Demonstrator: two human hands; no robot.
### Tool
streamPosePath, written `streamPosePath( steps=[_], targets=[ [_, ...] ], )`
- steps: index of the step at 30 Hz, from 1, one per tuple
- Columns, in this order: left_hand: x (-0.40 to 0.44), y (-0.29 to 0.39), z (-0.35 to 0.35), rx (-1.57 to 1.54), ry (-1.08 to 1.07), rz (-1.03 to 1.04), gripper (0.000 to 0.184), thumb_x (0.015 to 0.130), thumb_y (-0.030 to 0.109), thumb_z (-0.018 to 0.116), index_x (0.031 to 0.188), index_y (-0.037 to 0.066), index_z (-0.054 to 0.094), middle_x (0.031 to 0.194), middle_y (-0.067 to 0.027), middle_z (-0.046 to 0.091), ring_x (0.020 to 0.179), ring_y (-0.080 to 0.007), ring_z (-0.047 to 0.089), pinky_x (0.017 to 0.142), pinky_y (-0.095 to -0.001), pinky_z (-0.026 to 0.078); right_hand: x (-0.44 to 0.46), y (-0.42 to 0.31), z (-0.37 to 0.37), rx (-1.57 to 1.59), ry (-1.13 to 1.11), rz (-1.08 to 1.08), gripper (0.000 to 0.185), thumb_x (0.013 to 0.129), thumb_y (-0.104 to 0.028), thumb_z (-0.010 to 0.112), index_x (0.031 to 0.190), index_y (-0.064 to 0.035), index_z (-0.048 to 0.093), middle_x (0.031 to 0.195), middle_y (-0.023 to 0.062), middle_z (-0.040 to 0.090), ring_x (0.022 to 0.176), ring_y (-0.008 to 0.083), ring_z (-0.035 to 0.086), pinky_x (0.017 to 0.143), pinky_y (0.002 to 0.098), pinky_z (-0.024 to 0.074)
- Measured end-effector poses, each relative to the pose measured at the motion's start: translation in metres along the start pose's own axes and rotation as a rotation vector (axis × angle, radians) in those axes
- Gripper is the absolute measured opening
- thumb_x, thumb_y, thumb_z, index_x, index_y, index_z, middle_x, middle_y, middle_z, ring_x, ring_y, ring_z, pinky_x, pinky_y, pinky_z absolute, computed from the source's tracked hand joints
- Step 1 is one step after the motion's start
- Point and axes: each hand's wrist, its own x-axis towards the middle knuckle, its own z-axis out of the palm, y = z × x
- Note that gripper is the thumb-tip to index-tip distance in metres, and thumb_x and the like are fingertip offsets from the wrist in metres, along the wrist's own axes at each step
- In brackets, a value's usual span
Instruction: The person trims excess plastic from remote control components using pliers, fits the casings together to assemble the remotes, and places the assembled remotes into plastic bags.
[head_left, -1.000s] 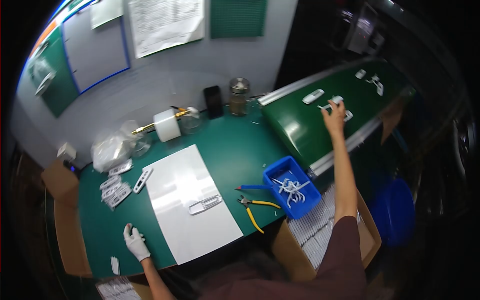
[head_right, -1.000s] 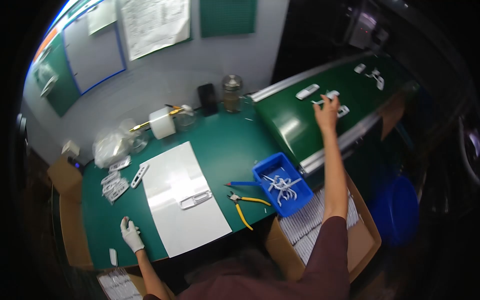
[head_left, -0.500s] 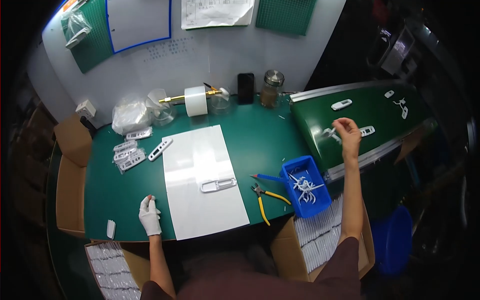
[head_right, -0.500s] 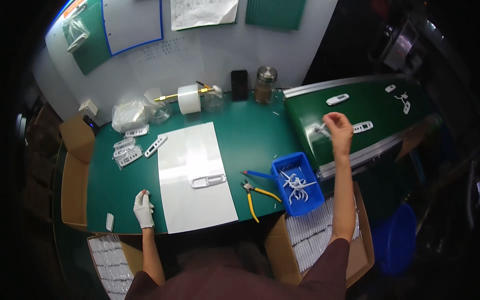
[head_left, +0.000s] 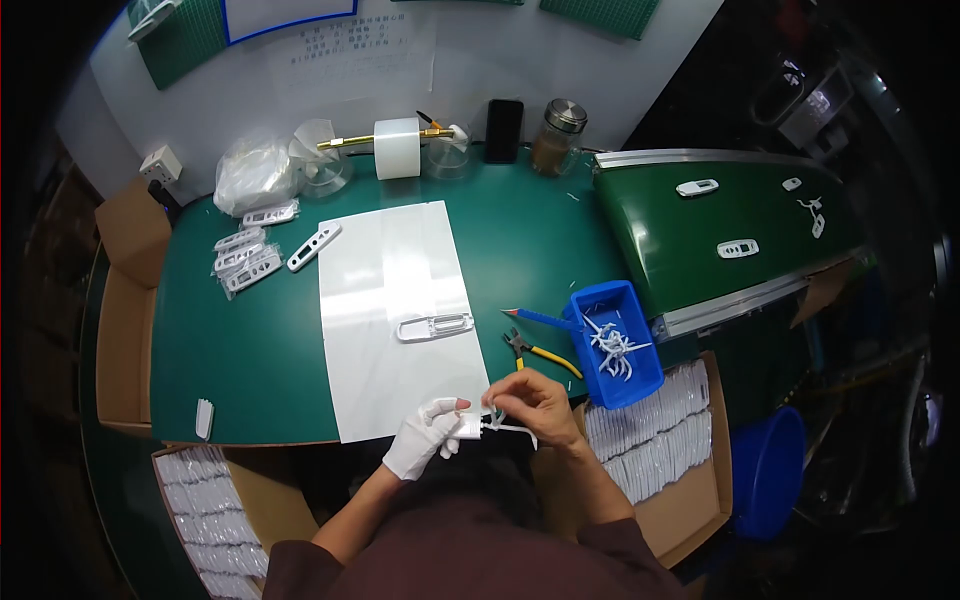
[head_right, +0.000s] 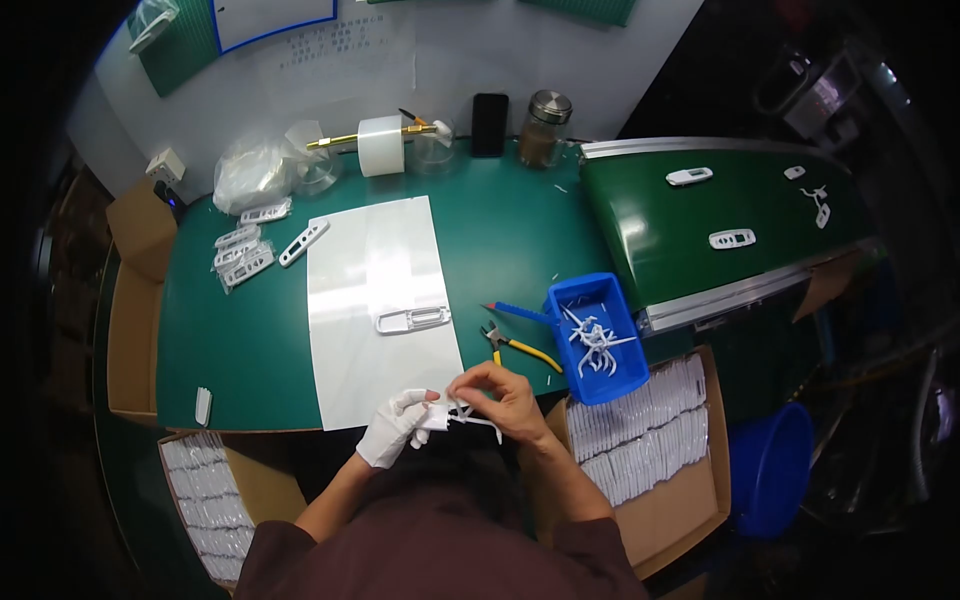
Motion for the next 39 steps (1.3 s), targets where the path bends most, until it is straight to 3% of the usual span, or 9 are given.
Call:
streamPosePath(
  steps=[2, 5, 6, 7, 17, 19, 23, 27, 39],
  targets=[
    [0.002, -0.009, -0.004, -0.037, 0.079, -0.039, 0.030, 0.102, 0.024, 0.057, 0.123, 0.003, 0.059, 0.085, -0.0050, 0.065, 0.062, -0.0092, 0.059, 0.051, -0.0215, 0.046, -0.003, 0.007, -0.004, -0.184, 0.107, -0.023, 0.016, 0.091, -0.001, 0.067, 0.106, 0.0032, 0.065, 0.099, 0.0099, 0.070, 0.093, 0.0210, 0.068, 0.083, 0.0317, 0.0536],
    [0.008, -0.015, -0.013, -0.063, 0.174, 0.001, 0.032, 0.102, 0.025, 0.057, 0.125, 0.002, 0.058, 0.089, -0.0063, 0.066, 0.062, -0.0094, 0.059, 0.051, -0.0215, 0.047, -0.010, 0.021, -0.023, -1.232, 0.337, -0.152, 0.055, 0.085, -0.028, 0.075, 0.128, 0.0013, 0.057, 0.126, 0.0211, 0.059, 0.122, 0.0401, 0.052, 0.106, 0.0485, 0.0394],
    [0.007, -0.010, -0.013, -0.075, 0.185, -0.002, 0.032, 0.102, 0.018, 0.054, 0.128, 0.000, 0.056, 0.094, -0.0080, 0.067, 0.067, -0.0094, 0.061, 0.059, -0.0225, 0.050, -0.017, 0.031, -0.023, -1.299, 0.317, 0.005, 0.077, 0.078, -0.040, 0.079, 0.137, 0.0005, 0.049, 0.139, 0.0240, 0.047, 0.131, 0.0440, 0.040, 0.111, 0.0524, 0.0310],
    [0.008, -0.006, -0.012, -0.077, 0.189, -0.005, 0.032, 0.102, 0.018, 0.054, 0.128, 0.000, 0.056, 0.094, -0.0080, 0.067, 0.067, -0.0094, 0.061, 0.059, -0.0225, 0.050, -0.025, 0.036, -0.025, -1.297, 0.311, 0.008, 0.077, 0.078, -0.040, 0.079, 0.137, 0.0005, 0.049, 0.139, 0.0240, 0.047, 0.131, 0.0440, 0.040, 0.111, 0.0524, 0.0310],
    [0.027, 0.021, 0.010, -0.104, 0.168, 0.054, 0.039, 0.103, 0.021, 0.053, 0.134, -0.002, 0.051, 0.101, -0.0067, 0.065, 0.076, -0.0093, 0.061, 0.065, -0.0220, 0.050, -0.060, 0.022, -0.021, -0.832, 0.328, 0.174, 0.069, 0.076, -0.013, 0.072, 0.139, 0.0033, 0.049, 0.129, 0.0181, 0.049, 0.116, 0.0328, 0.055, 0.097, 0.0395, 0.0466],
    [0.034, 0.021, 0.012, -0.127, 0.142, 0.091, 0.040, 0.103, 0.021, 0.053, 0.135, -0.002, 0.050, 0.100, -0.0063, 0.064, 0.076, -0.0091, 0.060, 0.066, -0.0219, 0.050, -0.070, 0.032, -0.026, 0.085, 0.222, 0.283, 0.072, 0.077, -0.016, 0.072, 0.141, 0.0048, 0.047, 0.131, 0.0125, 0.051, 0.112, 0.0249, 0.058, 0.093, 0.0323, 0.0495],
    [0.041, 0.028, 0.025, -0.235, 0.127, 0.062, 0.041, 0.103, 0.023, 0.053, 0.136, -0.002, 0.050, 0.097, -0.0052, 0.063, 0.074, -0.0079, 0.058, 0.063, -0.0216, 0.047, -0.080, 0.023, -0.025, 0.431, 0.073, 0.366, 0.069, 0.084, -0.018, 0.067, 0.145, 0.0038, 0.043, 0.133, 0.0114, 0.052, 0.118, 0.0210, 0.056, 0.096, 0.0298, 0.0480],
    [0.045, 0.027, 0.033, -0.188, 0.096, -0.015, 0.037, 0.103, 0.024, 0.055, 0.132, 0.002, 0.055, 0.085, -0.0020, 0.060, 0.066, -0.0086, 0.053, 0.056, -0.0207, 0.040, -0.082, 0.018, -0.023, 0.420, 0.073, 0.348, 0.075, 0.084, -0.029, 0.067, 0.146, 0.0045, 0.042, 0.134, 0.0125, 0.052, 0.119, 0.0217, 0.055, 0.097, 0.0313, 0.0469],
    [0.059, 0.046, 0.056, 0.060, 0.036, -0.035, 0.035, 0.102, 0.022, 0.052, 0.131, 0.004, 0.057, 0.070, 0.0023, 0.055, 0.057, -0.0043, 0.048, 0.052, -0.0191, 0.037, -0.093, 0.019, -0.033, 0.443, 0.155, 0.279, 0.076, 0.082, -0.029, 0.065, 0.144, 0.0072, 0.042, 0.132, 0.0133, 0.049, 0.117, 0.0240, 0.056, 0.093, 0.0321, 0.0483]
  ],
)
